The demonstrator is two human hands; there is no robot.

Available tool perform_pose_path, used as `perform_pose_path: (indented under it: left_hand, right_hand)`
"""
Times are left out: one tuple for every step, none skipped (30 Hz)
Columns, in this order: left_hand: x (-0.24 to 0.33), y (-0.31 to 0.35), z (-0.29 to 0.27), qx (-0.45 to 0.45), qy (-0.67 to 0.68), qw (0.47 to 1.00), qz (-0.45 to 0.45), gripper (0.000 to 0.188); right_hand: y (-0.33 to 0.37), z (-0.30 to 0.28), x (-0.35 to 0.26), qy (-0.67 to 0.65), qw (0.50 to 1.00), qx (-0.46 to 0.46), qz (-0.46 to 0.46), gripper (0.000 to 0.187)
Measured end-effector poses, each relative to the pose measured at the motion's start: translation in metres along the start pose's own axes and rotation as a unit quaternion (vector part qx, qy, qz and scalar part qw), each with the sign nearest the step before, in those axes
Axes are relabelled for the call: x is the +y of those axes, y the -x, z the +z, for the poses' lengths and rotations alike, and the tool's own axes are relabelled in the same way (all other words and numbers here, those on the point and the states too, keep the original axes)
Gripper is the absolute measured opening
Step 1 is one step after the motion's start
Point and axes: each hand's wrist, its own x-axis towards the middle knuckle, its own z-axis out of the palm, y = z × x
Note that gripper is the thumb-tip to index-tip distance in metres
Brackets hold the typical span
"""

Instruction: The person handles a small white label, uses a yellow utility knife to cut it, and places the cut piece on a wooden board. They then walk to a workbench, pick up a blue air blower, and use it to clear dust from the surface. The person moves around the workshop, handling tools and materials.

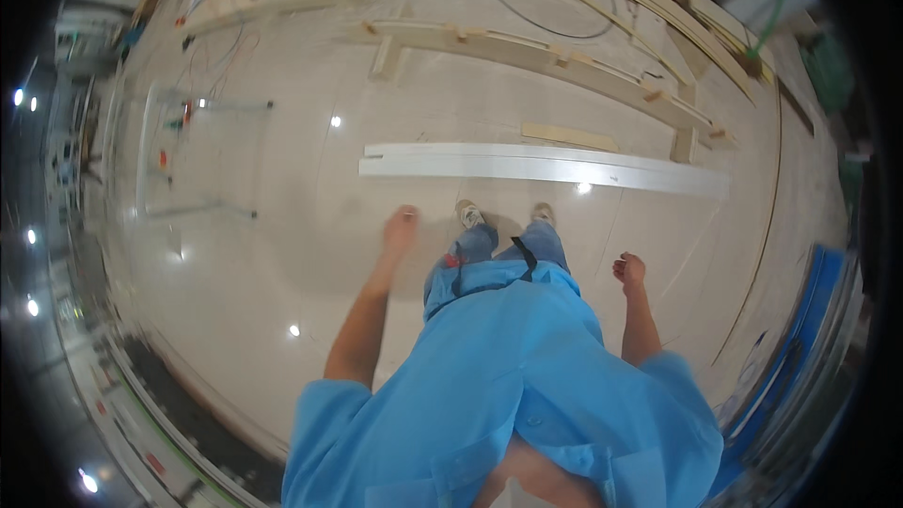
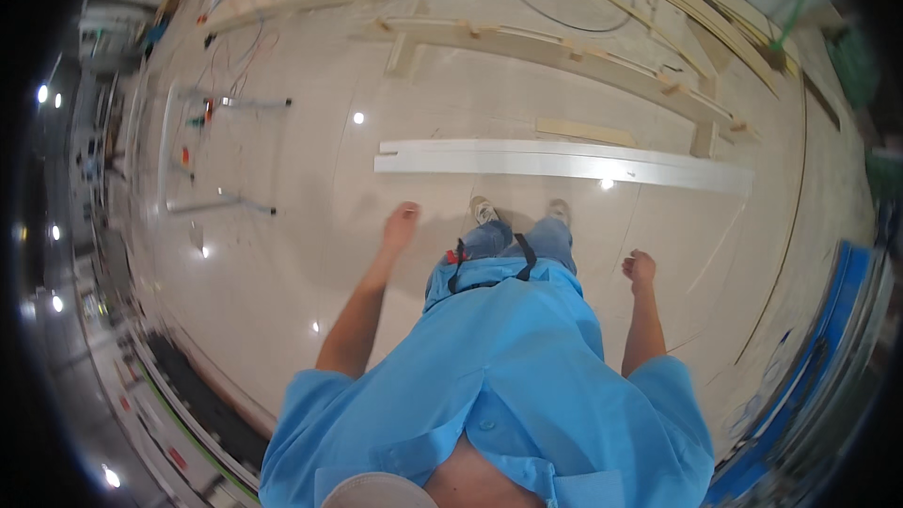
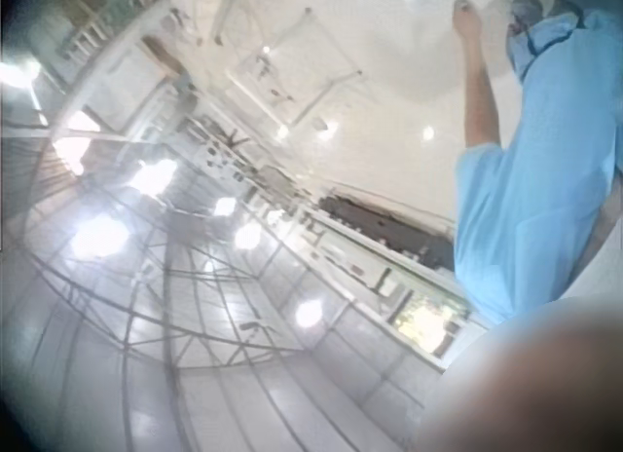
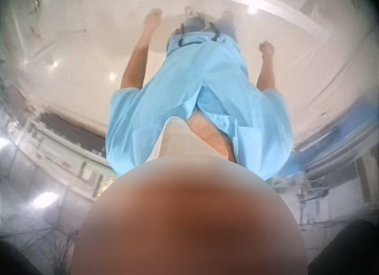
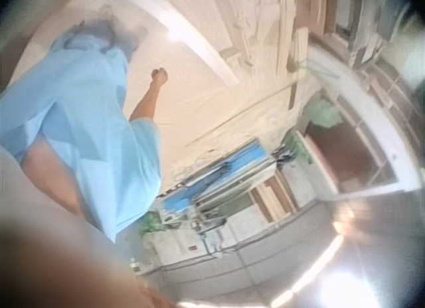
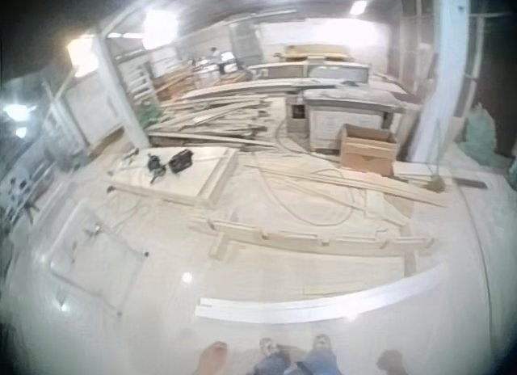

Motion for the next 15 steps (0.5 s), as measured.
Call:
perform_pose_path:
  left_hand:
    - [-0.043, -0.001, -0.021, 0.039, -0.032, 0.999, 0.0, 0.029]
    - [-0.08, 0.001, -0.043, 0.054, 0.053, 0.997, -0.032, 0.031]
    - [-0.108, 0.001, -0.06, 0.06, 0.13, 0.985, -0.097, 0.032]
    - [-0.13, 0.006, -0.077, 0.083, 0.107, 0.988, -0.068, 0.034]
    - [-0.145, 0.012, -0.089, 0.08, 0.085, 0.986, -0.12, 0.035]
    - [-0.154, 0.018, -0.095, 0.085, 0.101, 0.983, -0.129, 0.036]
    - [-0.159, 0.025, -0.1, 0.074, 0.123, 0.973, -0.179, 0.037]
    - [-0.162, 0.031, -0.102, 0.069, 0.151, 0.957, -0.236, 0.038]
    - [-0.162, 0.034, -0.1, 0.058, 0.177, 0.953, -0.241, 0.039]
    - [-0.162, 0.035, -0.097, 0.051, 0.209, 0.944, -0.25, 0.039]
    - [-0.16, 0.031, -0.093, 0.039, 0.237, 0.937, -0.255, 0.039]
    - [-0.158, 0.026, -0.088, 0.005, 0.231, 0.941, -0.247, 0.039]
    - [-0.155, 0.018, -0.082, -0.03, 0.226, 0.944, -0.237, 0.038]
    - [-0.15, 0.007, -0.076, -0.063, 0.218, 0.947, -0.229, 0.038]
    - [-0.143, -0.005, -0.072, -0.076, 0.222, 0.949, -0.211, 0.037]
  right_hand:
    - [0.003, 0.014, -0.007, 0.024, 0.998, -0.06, -0.006, 0.034]
    - [0.012, 0.036, -0.01, 0.053, 0.994, -0.092, 0.005, 0.033]
    - [0.021, 0.058, -0.014, 0.08, 0.991, -0.107, 0.019, 0.033]
    - [0.03, 0.081, -0.021, 0.111, 0.981, -0.16, -0.02, 0.033]
    - [0.041, 0.104, -0.029, 0.132, 0.973, -0.186, -0.037, 0.032]
    - [0.051, 0.126, -0.035, 0.171, 0.957, -0.219, -0.084, 0.033]
    - [0.061, 0.146, -0.043, 0.182, 0.949, -0.24, -0.09, 0.034]
    - [0.072, 0.16, -0.049, 0.21, 0.936, -0.258, -0.116, 0.034]
    - [0.082, 0.172, -0.057, 0.222, 0.928, -0.272, -0.121, 0.034]
    - [0.088, 0.181, -0.065, 0.218, 0.924, -0.29, -0.118, 0.034]
    - [0.092, 0.186, -0.073, 0.206, 0.928, -0.278, -0.142, 0.034]
    - [0.096, 0.187, -0.076, 0.183, 0.934, -0.268, -0.15, 0.034]
    - [0.097, 0.183, -0.077, 0.174, 0.943, -0.243, -0.149, 0.034]
    - [0.096, 0.176, -0.076, 0.148, 0.953, -0.22, -0.149, 0.037]
    - [0.093, 0.168, -0.068, 0.103, 0.961, -0.214, -0.143, 0.036]
